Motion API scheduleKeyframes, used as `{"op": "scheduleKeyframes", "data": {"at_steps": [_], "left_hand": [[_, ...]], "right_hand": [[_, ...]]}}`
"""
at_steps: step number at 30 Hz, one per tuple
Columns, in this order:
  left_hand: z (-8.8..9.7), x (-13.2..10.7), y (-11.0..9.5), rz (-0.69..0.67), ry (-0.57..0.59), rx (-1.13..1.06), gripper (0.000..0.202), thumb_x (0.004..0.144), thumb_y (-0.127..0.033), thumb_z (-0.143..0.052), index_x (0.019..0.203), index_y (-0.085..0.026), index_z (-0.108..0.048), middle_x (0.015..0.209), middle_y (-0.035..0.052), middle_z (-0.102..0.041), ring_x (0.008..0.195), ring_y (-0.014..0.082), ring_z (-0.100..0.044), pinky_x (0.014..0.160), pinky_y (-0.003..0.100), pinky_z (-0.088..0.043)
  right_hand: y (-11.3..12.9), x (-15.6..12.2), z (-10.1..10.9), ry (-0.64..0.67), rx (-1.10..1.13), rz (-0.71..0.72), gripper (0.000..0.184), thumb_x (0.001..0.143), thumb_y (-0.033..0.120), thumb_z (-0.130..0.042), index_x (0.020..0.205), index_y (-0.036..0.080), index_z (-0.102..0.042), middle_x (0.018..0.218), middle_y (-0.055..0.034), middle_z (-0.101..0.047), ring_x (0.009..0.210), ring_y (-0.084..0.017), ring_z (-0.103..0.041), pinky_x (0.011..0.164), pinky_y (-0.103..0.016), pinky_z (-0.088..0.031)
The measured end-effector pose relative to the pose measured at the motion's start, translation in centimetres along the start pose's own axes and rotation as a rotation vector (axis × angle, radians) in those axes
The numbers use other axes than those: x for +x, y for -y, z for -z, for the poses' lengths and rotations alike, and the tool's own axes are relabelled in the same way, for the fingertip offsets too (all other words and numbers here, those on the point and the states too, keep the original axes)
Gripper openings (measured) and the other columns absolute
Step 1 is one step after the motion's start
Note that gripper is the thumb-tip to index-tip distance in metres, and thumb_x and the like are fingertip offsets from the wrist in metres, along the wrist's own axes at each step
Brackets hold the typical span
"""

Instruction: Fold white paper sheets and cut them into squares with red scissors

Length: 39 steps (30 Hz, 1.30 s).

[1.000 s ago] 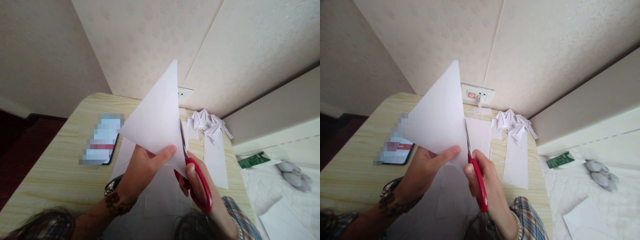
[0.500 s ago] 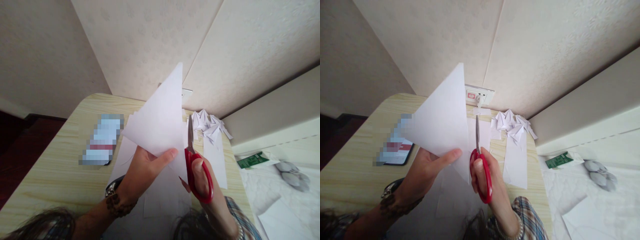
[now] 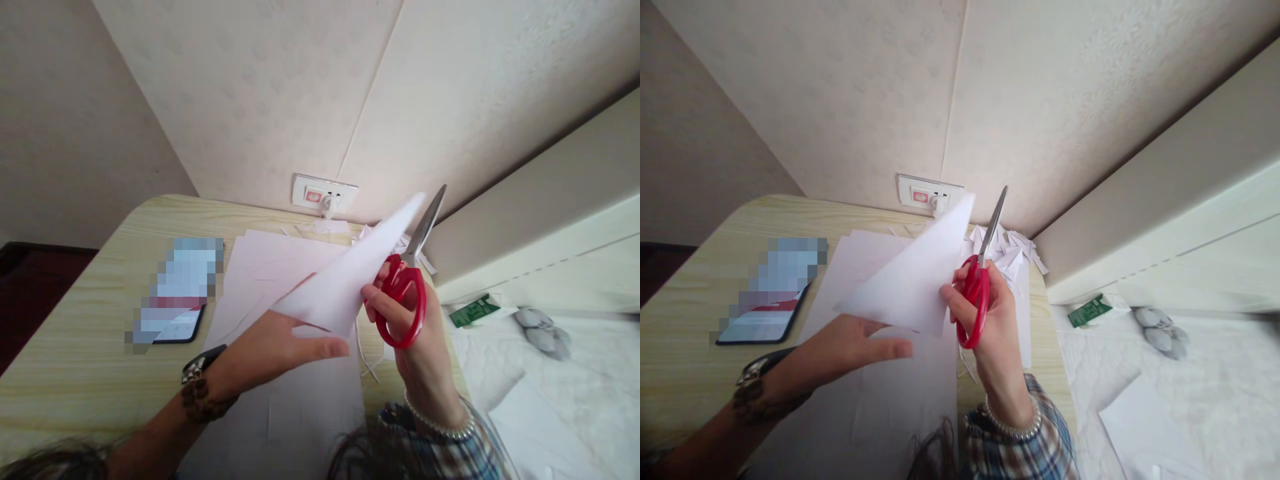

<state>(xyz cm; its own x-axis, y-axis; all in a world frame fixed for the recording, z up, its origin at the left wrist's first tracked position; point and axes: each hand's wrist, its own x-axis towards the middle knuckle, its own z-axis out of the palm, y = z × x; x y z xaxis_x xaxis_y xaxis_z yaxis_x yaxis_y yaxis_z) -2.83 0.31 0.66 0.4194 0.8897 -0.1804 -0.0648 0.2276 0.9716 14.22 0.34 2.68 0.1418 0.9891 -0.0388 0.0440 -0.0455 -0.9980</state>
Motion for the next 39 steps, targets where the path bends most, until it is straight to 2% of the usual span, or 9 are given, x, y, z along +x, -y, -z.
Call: {"op": "scheduleKeyframes", "data": {"at_steps": [4, 7, 14, 19, 23, 28, 32, 36, 39], "left_hand": [[0.4, 0.4, -0.7, -0.095, -0.176, -0.126, 0.039, 0.066, -0.024, -0.076, 0.104, -0.023, -0.068, 0.107, 0.0062, -0.072, 0.098, 0.0270, -0.067, 0.074, 0.030, -0.056], [0.2, 0.5, -0.8, -0.095, -0.239, -0.177, 0.021, 0.071, -0.026, -0.071, 0.092, -0.021, -0.073, 0.091, 0.0062, -0.075, 0.085, 0.0237, -0.070, 0.069, 0.028, -0.055], [-0.1, 0.6, -0.6, -0.075, -0.296, -0.291, 0.015, 0.071, -0.026, -0.072, 0.084, -0.019, -0.073, 0.083, 0.0058, -0.076, 0.072, 0.0205, -0.069, 0.063, 0.027, -0.054], [0.1, 0.5, -0.6, -0.049, -0.264, -0.314, 0.021, 0.072, -0.019, -0.071, 0.093, -0.020, -0.068, 0.084, 0.0036, -0.076, 0.076, 0.0204, -0.070, 0.069, 0.029, -0.053], [0.5, 0.3, -0.6, -0.296, -0.380, -0.170, 0.009, 0.074, -0.014, -0.067, 0.071, -0.023, -0.066, 0.083, 0.0006, -0.074, 0.099, 0.0225, -0.066, 0.090, 0.035, -0.048], [0.7, 0.0, -0.8, -0.560, -0.546, 0.090, 0.028, 0.074, -0.004, -0.059, 0.058, -0.027, -0.063, 0.110, -0.0046, -0.069, 0.128, 0.0224, -0.046, 0.112, 0.038, -0.028], [0.6, -0.1, -0.6, -0.586, -0.563, 0.215, 0.033, 0.073, 0.002, -0.053, 0.061, -0.027, -0.065, 0.119, -0.0060, -0.063, 0.130, 0.0226, -0.043, 0.112, 0.040, -0.029], [0.5, -0.1, -0.4, -0.695, -0.464, 0.343, 0.032, 0.076, 0.002, -0.053, 0.064, -0.025, -0.064, 0.108, -0.0030, -0.067, 0.122, 0.0219, -0.050, 0.109, 0.042, -0.031], [0.3, 0.1, -0.4, -0.750, -0.502, 0.054, 0.027, 0.077, -0.001, -0.052, 0.075, -0.024, -0.064, 0.101, -0.0004, -0.068, 0.114, 0.0224, -0.056, 0.104, 0.041, -0.038]], "right_hand": [[-0.2, -0.2, 0.9, 0.035, -0.060, 0.001, 0.019, 0.072, 0.024, -0.070, 0.079, 0.022, -0.052, 0.064, 0.0054, -0.053, 0.050, -0.009, -0.046, 0.044, -0.021, -0.038], [-0.4, -0.4, 1.0, 0.055, -0.058, -0.009, 0.021, 0.069, 0.024, -0.072, 0.079, 0.022, -0.054, 0.067, 0.0054, -0.053, 0.052, -0.008, -0.045, 0.046, -0.020, -0.038], [-0.8, -0.3, 1.2, 0.018, -0.073, 0.020, 0.022, 0.071, 0.031, -0.073, 0.084, 0.022, -0.056, 0.094, -0.0008, -0.067, 0.057, -0.009, -0.049, 0.051, -0.024, -0.043], [-0.5, -0.4, 1.8, 0.081, -0.004, -0.005, 0.022, 0.073, 0.028, -0.071, 0.087, 0.021, -0.055, 0.089, -0.0006, -0.067, 0.052, -0.008, -0.045, 0.047, -0.024, -0.040], [-0.1, -0.5, 2.2, 0.000, -0.020, 0.029, 0.015, 0.077, 0.027, -0.066, 0.085, 0.021, -0.054, 0.086, -0.0002, -0.065, 0.052, -0.008, -0.045, 0.048, -0.025, -0.039], [0.3, -0.8, 2.0, -0.016, -0.039, 0.043, 0.013, 0.083, 0.032, -0.059, 0.083, 0.020, -0.055, 0.083, -0.0020, -0.064, 0.052, -0.009, -0.048, 0.047, -0.025, -0.040], [0.1, -1.3, 0.5, 0.097, 0.028, -0.051, 0.022, 0.077, 0.036, -0.065, 0.087, 0.020, -0.056, 0.083, -0.0021, -0.066, 0.053, -0.010, -0.051, 0.050, -0.026, -0.045], [0.0, -1.0, -0.9, 0.023, 0.062, -0.066, 0.022, 0.071, 0.028, -0.072, 0.081, 0.021, -0.054, 0.073, 0.0038, -0.058, 0.053, -0.009, -0.052, 0.048, -0.023, -0.045], [0.1, -0.6, -0.9, -0.034, 0.045, -0.028, 0.021, 0.071, 0.025, -0.071, 0.079, 0.021, -0.052, 0.072, 0.0042, -0.056, 0.055, -0.009, -0.052, 0.048, -0.022, -0.045]]}}
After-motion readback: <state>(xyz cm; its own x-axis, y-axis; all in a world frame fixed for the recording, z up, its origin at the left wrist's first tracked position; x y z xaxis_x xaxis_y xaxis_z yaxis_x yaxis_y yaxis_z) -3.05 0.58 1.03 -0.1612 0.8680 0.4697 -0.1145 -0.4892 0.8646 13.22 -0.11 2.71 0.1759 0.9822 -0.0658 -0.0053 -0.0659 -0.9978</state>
